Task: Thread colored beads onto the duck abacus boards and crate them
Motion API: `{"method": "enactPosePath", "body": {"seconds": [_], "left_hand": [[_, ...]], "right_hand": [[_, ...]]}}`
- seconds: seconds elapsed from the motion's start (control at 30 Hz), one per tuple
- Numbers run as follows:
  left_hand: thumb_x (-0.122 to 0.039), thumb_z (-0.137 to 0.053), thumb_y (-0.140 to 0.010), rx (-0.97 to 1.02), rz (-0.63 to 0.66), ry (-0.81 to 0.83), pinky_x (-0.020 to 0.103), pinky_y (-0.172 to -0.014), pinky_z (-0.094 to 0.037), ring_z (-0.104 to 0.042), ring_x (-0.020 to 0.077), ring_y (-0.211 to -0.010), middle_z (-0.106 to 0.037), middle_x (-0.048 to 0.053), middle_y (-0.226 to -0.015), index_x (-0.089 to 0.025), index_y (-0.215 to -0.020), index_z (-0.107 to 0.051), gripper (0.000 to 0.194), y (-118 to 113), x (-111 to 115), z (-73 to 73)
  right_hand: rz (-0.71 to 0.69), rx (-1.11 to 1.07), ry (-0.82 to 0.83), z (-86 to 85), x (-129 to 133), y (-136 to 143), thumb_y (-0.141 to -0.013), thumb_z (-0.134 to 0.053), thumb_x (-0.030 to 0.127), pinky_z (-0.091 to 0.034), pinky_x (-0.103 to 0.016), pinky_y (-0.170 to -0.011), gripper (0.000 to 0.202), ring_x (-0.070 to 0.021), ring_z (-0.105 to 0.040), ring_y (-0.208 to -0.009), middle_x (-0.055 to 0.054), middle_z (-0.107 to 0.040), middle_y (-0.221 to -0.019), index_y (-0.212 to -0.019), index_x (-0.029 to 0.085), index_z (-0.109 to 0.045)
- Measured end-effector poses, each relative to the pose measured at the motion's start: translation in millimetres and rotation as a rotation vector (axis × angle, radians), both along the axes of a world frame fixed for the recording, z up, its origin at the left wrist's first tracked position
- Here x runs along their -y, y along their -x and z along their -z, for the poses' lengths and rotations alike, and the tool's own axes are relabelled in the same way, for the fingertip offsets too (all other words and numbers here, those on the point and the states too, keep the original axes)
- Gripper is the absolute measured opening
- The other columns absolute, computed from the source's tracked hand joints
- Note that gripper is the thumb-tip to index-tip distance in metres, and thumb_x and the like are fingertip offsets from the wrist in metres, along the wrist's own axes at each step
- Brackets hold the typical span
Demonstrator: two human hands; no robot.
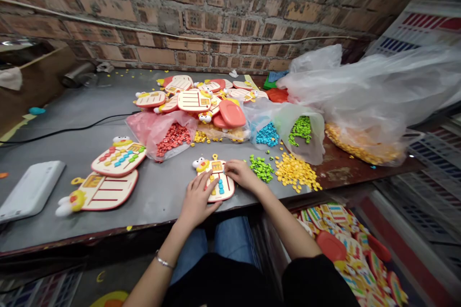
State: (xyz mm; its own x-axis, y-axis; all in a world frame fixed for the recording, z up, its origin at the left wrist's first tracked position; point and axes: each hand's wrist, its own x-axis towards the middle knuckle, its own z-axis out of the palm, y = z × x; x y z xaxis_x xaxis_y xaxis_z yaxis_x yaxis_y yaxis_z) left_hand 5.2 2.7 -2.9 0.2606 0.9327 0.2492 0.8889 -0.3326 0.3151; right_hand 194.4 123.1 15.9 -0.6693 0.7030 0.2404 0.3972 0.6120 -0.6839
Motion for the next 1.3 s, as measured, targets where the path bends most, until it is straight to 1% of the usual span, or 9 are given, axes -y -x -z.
{"method": "enactPosePath", "body": {"seconds": [0.13, 0.3, 0.43, 0.5, 0.57, 0.63, 0.83, 1.07, 1.3], "left_hand": [[-0.041, -0.061, -0.08, 0.014, -0.007, 0.002, 0.046, -0.105, -0.031, -0.033, 0.0313, -0.136, -0.036, 0.011, -0.151, -0.021, -0.138, -0.044, 0.063, -1, 0, 0.1], [-0.042, -0.06, -0.08, 0.026, -0.012, -0.014, 0.044, -0.105, -0.031, -0.037, 0.0306, -0.134, -0.039, 0.012, -0.149, -0.018, -0.141, -0.038, 0.07, -1, -1, 0.6], [-0.042, -0.06, -0.08, 0.036, -0.007, -0.013, 0.044, -0.104, -0.032, -0.037, 0.0305, -0.134, -0.04, 0.012, -0.149, -0.019, -0.141, -0.038, 0.068, -1, -1, -2.2], [-0.043, -0.06, -0.08, 0.041, -0.006, -0.009, 0.044, -0.104, -0.032, -0.038, 0.0305, -0.133, -0.04, 0.012, -0.148, -0.019, -0.141, -0.039, 0.068, -1, -1, -3.3], [-0.043, -0.06, -0.08, 0.039, -0.01, -0.007, 0.044, -0.104, -0.032, -0.038, 0.0306, -0.133, -0.04, 0.012, -0.148, -0.018, -0.14, -0.039, 0.068, -1, -1, -3.5], [-0.043, -0.06, -0.08, 0.032, -0.014, -0.009, 0.044, -0.104, -0.031, -0.037, 0.0307, -0.134, -0.04, 0.012, -0.149, -0.018, -0.141, -0.039, 0.069, -1, -1, -2.9], [-0.043, -0.06, -0.08, 0.016, -0.003, -0.002, 0.044, -0.105, -0.03, -0.034, 0.0299, -0.135, -0.038, 0.012, -0.15, -0.017, -0.139, -0.039, 0.068, -1, -1, -1.7], [-0.042, -0.059, -0.081, 0.007, -0.009, -0.003, 0.044, -0.106, -0.029, -0.034, 0.0295, -0.136, -0.038, 0.012, -0.15, -0.016, -0.14, -0.039, 0.068, -2, -1, -2.3], [-0.043, -0.059, -0.081, 0.011, -0.007, -0.003, 0.044, -0.107, -0.029, -0.035, 0.0303, -0.135, -0.037, 0.012, -0.15, -0.016, -0.14, -0.039, 0.068, -1, -1, -1.8]], "right_hand": [[0.085, -0.054, 0.068, 0.9, 7, 12, -0.081, -0.061, 0.012, -0.044, -0.027, -0.071, 0.009, -0.0152, -0.057, -0.072, -0.002, -0.064, -0.076, -0.075, 0.017, -0.064], [-0.076, -0.057, 0.144, -5.6, 9, 8, -0.081, -0.065, 0.017, -0.045, -0.026, -0.071, 0.001, -0.0148, -0.057, -0.074, -0.001, -0.065, -0.079, -0.081, 0.018, -0.065], [0.271, -0.025, 0.024, -11.4, -3, -23, -0.086, -0.06, 0.019, -0.047, -0.031, -0.08, 0.012, -0.0195, -0.058, -0.088, -0.007, -0.066, -0.094, -0.096, 0.017, -0.067], [0.453, 0.159, -0.094, -9.3, -12, -35, -0.084, -0.059, 0.013, -0.044, -0.036, -0.087, 0.019, -0.0242, -0.055, -0.099, -0.011, -0.064, -0.101, -0.1, 0.016, -0.067], [0.494, 0.355, -0.133, -5.2, -17, -41, -0.084, -0.055, 0.009, -0.043, -0.039, -0.088, 0.02, -0.0267, -0.054, -0.099, -0.013, -0.065, -0.099, -0.096, 0.015, -0.069], [0.482, 0.399, -0.142, -1.6, -18, -40, -0.086, -0.049, 0.007, -0.045, -0.038, -0.084, 0.022, -0.026, -0.056, -0.094, -0.013, -0.066, -0.094, -0.092, 0.015, -0.069], [0.332, 0.047, -0.207, 4.3, 1, -11, -0.09, -0.048, 0.011, -0.048, -0.031, -0.078, 0.02, -0.0199, -0.06, -0.086, -0.008, -0.065, -0.094, -0.1, 0.018, -0.064], [0.22, 0.151, -0.372, 22.6, 1, 16, -0.09, -0.047, 0.008, -0.049, -0.035, -0.086, 0.021, -0.0222, -0.057, -0.099, -0.013, -0.063, -0.107, -0.095, 0.015, -0.066], [0.119, 0.121, -0.242, 0.5, 20, 0, -0.087, -0.054, 0.009, -0.05, -0.036, -0.08, 0.015, -0.0212, -0.057, -0.088, -0.009, -0.068, -0.093, -0.087, 0.017, -0.067]]}}
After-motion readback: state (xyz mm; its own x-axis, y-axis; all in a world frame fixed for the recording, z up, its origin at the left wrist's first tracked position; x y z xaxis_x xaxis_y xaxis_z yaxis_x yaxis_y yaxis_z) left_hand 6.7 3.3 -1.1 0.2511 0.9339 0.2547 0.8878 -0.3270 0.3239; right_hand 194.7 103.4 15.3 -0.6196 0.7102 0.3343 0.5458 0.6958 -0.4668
